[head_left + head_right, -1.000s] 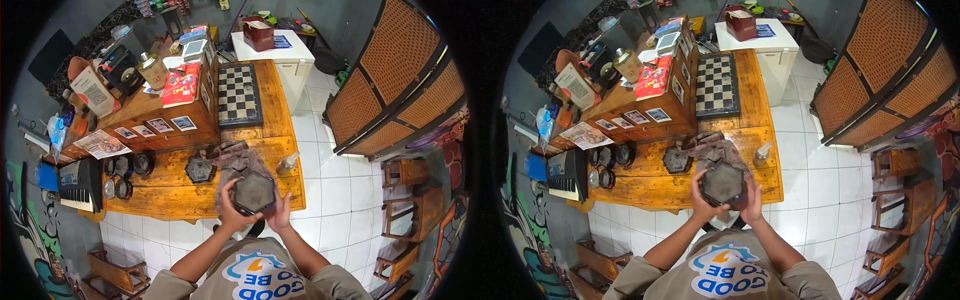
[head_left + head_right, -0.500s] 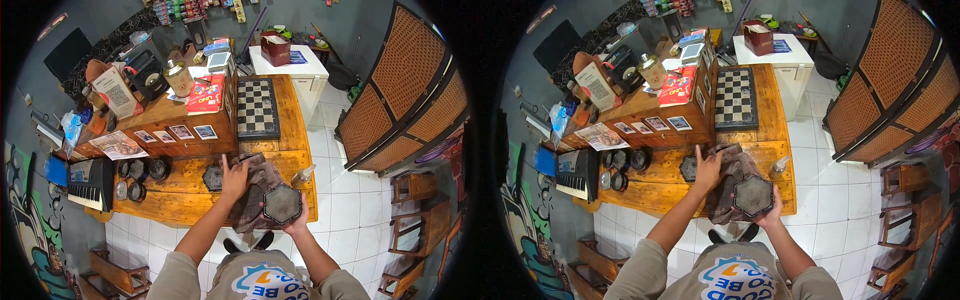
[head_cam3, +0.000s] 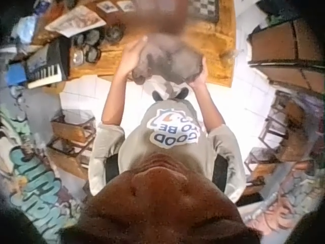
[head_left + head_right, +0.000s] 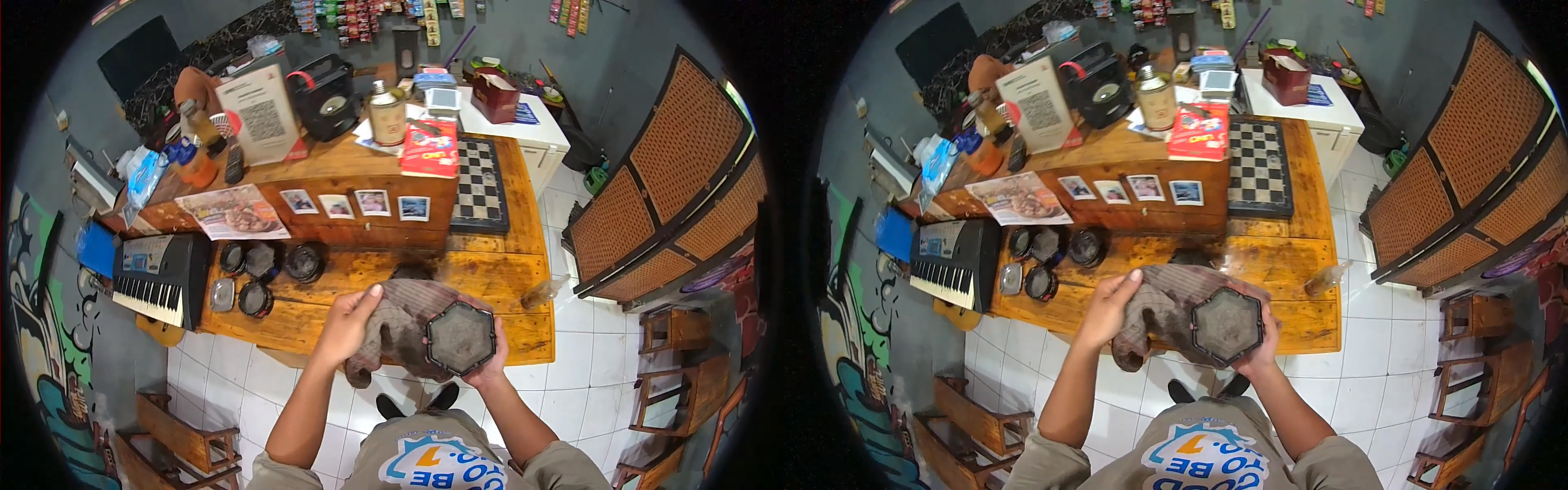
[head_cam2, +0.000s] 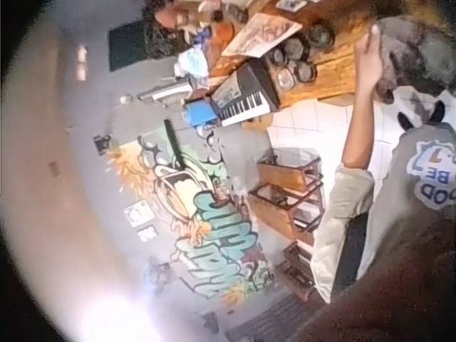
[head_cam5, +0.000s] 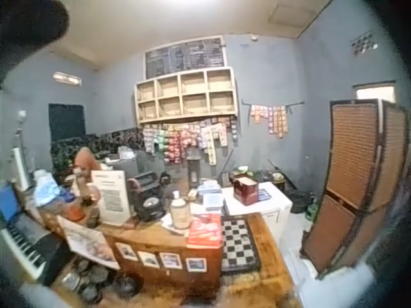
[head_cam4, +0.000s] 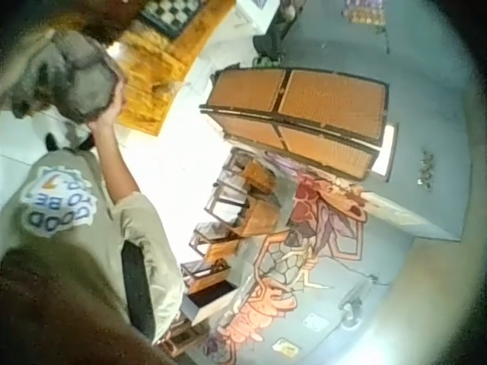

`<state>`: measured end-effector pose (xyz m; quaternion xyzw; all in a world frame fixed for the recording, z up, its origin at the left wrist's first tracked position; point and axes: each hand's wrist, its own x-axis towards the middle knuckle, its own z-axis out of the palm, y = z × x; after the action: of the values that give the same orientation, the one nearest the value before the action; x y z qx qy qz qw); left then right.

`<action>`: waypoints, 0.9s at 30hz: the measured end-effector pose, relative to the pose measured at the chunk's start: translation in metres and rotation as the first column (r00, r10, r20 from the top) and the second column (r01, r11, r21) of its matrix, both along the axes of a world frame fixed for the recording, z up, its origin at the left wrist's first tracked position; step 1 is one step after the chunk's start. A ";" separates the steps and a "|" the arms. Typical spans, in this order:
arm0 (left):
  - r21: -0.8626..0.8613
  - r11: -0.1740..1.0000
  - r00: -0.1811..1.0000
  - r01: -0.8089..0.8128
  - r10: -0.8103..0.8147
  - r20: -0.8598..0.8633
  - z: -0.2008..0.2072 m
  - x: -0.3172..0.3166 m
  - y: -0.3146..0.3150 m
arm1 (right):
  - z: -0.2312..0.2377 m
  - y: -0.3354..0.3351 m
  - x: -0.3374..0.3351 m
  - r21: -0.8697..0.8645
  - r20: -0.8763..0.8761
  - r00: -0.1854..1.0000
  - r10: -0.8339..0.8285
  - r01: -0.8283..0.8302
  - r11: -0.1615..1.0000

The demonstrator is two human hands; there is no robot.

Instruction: Cleaning a wooden counter, a chessboard, and several ashtrays with a spray bottle and cloth.

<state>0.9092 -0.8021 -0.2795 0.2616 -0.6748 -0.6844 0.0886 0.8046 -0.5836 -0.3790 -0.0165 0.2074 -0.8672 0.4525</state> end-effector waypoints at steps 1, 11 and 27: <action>0.122 0.992 0.995 -0.034 0.044 -0.087 0.004 0.014 -0.009 | 0.004 -0.013 0.006 -0.028 0.021 1.000 0.012 -0.012 1.000; -0.720 0.694 0.809 0.019 -0.433 -0.397 0.008 0.102 -0.038 | 0.032 -0.117 0.056 -0.114 -0.061 0.993 0.102 -0.109 0.988; -0.706 0.705 0.982 0.063 -0.171 -0.084 -0.047 0.073 -0.045 | 0.018 -0.134 0.079 0.133 -0.151 0.941 0.302 -0.284 0.950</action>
<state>0.9820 -0.8475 -0.3269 0.1156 -0.8906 -0.3988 0.1855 0.8835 -0.7176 -0.3608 -0.0958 0.2876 -0.7728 0.5575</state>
